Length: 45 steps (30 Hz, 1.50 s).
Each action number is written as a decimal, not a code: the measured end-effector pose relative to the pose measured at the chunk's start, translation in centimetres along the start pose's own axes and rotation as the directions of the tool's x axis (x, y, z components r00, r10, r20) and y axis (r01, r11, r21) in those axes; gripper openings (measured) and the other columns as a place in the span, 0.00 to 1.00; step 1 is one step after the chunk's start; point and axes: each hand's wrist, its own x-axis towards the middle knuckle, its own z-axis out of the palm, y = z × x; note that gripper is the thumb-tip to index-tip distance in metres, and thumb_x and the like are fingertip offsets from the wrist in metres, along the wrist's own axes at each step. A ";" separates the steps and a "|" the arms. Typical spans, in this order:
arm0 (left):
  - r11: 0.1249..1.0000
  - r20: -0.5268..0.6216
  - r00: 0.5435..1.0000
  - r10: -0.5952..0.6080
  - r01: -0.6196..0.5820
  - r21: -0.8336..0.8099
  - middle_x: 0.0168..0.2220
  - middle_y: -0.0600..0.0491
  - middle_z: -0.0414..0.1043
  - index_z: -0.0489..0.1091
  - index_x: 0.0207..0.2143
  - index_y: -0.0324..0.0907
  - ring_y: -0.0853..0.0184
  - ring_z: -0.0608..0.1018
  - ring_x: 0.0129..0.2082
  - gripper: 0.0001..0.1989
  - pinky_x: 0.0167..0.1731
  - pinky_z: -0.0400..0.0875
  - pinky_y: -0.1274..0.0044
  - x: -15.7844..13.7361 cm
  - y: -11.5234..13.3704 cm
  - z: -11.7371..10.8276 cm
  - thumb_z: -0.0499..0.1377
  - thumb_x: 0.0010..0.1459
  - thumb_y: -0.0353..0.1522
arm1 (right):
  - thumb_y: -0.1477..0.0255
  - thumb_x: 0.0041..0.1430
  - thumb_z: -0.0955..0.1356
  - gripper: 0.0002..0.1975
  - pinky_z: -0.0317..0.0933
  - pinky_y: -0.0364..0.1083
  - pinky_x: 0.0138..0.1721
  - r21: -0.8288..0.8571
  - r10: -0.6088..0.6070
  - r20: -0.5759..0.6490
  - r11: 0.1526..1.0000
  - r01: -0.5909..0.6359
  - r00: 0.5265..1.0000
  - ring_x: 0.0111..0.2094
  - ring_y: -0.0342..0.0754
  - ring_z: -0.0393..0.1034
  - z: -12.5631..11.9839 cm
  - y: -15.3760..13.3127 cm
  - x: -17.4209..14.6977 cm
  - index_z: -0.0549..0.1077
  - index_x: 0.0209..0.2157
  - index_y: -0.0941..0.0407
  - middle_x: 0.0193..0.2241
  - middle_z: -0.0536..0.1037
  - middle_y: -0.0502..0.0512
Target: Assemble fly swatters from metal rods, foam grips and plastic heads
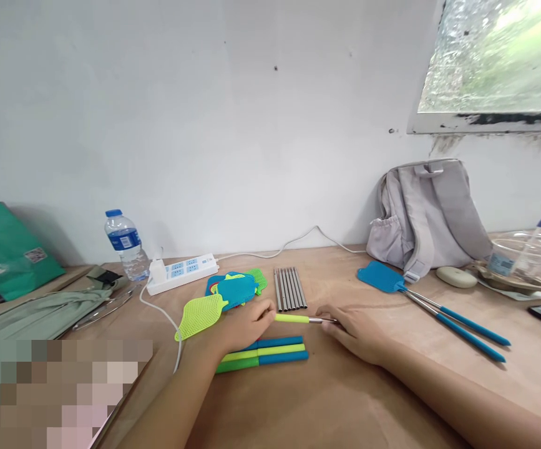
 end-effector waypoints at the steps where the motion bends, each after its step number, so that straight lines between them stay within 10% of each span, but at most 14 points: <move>1: 1.000 0.023 1.000 0.002 -0.002 0.017 0.32 0.56 0.68 0.65 0.34 0.47 0.66 0.69 0.32 0.17 0.28 0.59 0.78 -0.2 0.6 -0.3 0.41 0.59 0.44 | 0.67 0.56 0.61 0.10 0.57 0.43 0.29 0.003 0.010 -0.021 1.000 -0.010 1.000 0.29 0.46 0.67 0.2 -0.2 -0.1 0.62 0.40 0.52 0.30 0.72 0.50; 17: 0.989 0.098 0.990 0.101 -0.111 0.099 0.29 0.53 0.70 0.63 0.35 0.45 0.65 0.70 0.26 0.13 0.22 0.51 0.77 -1.6 6.4 1.4 0.43 0.61 0.40 | 0.80 0.37 0.58 0.13 0.41 0.40 0.20 0.008 0.147 -0.241 0.989 -0.150 0.959 0.17 0.41 0.52 2.6 0.1 -0.6 0.50 0.26 0.52 0.16 0.55 0.41; 35: 0.992 0.065 0.994 0.085 -0.091 0.089 0.32 0.51 0.71 0.63 0.37 0.42 0.64 0.72 0.28 0.14 0.23 0.58 0.78 -2.3 7.7 1.8 0.42 0.61 0.38 | 0.81 0.38 0.58 0.12 0.41 0.39 0.18 0.054 -0.033 -0.305 0.997 0.052 0.952 0.15 0.39 0.49 2.5 -0.2 -0.6 0.50 0.25 0.52 0.16 0.55 0.41; 45: 0.950 -0.318 0.943 -0.096 0.182 0.254 0.37 0.49 0.67 0.63 0.35 0.41 0.63 0.70 0.39 0.16 0.37 0.63 0.73 -1.6 5.3 -2.4 0.39 0.61 0.36 | 0.77 0.45 0.61 0.09 0.45 0.40 0.20 0.346 0.064 -0.338 0.936 0.061 0.939 0.17 0.40 0.50 2.1 -0.2 -0.2 0.55 0.29 0.52 0.15 0.53 0.40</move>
